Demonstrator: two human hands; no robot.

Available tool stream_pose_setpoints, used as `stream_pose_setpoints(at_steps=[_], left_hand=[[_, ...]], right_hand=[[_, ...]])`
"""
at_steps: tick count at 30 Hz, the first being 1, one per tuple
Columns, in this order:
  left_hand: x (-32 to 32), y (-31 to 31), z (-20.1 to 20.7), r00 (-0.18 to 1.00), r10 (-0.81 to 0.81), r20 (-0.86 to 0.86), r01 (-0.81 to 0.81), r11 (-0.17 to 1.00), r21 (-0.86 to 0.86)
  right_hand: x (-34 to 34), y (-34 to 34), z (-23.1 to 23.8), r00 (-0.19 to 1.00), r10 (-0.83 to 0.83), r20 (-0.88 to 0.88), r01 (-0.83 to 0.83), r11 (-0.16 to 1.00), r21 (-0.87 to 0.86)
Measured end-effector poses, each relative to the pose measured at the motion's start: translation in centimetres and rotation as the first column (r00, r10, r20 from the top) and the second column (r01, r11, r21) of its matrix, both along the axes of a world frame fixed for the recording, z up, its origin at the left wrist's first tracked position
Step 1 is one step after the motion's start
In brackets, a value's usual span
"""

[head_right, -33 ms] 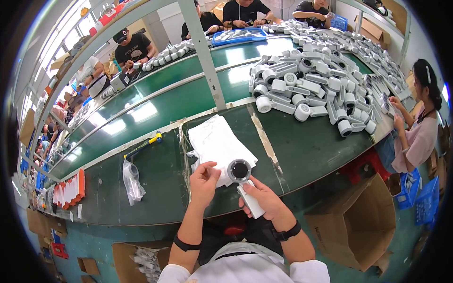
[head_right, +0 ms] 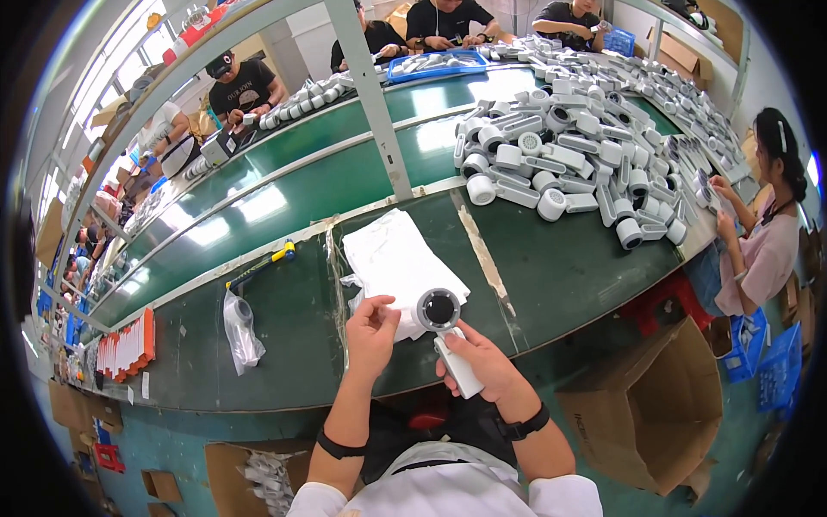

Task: The person picks up a fan, slides it into a plastic bag, and places the bagged fan onto a pile on the table before eventually moving the bagged fans into a cardboard box.

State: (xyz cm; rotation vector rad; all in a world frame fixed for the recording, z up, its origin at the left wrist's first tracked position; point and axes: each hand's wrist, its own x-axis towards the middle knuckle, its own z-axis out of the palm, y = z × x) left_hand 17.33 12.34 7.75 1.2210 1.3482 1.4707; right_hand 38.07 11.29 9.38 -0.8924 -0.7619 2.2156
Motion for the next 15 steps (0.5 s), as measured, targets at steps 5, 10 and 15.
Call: stream_pose_setpoints(at_steps=[5, 10, 15], left_hand=[[1.0, -0.1, 0.5, 0.968, 0.105, -0.228, -0.104, 0.994, 0.015], [0.6, -0.3, 0.1, 0.912, 0.145, -0.382, -0.174, 0.984, -0.042], [0.9, 0.0, 1.6, 0.912, 0.052, 0.406, 0.001, 0.992, -0.129]], right_hand=[[0.1, 0.2, -0.2, 0.999, -0.038, -0.015, 0.038, 0.999, 0.009], [0.1, 0.1, 0.4, 0.992, -0.063, 0.108, 0.054, 0.996, 0.077], [0.3, -0.1, 0.3, 0.982, -0.071, 0.173, 0.051, 0.992, 0.119]])
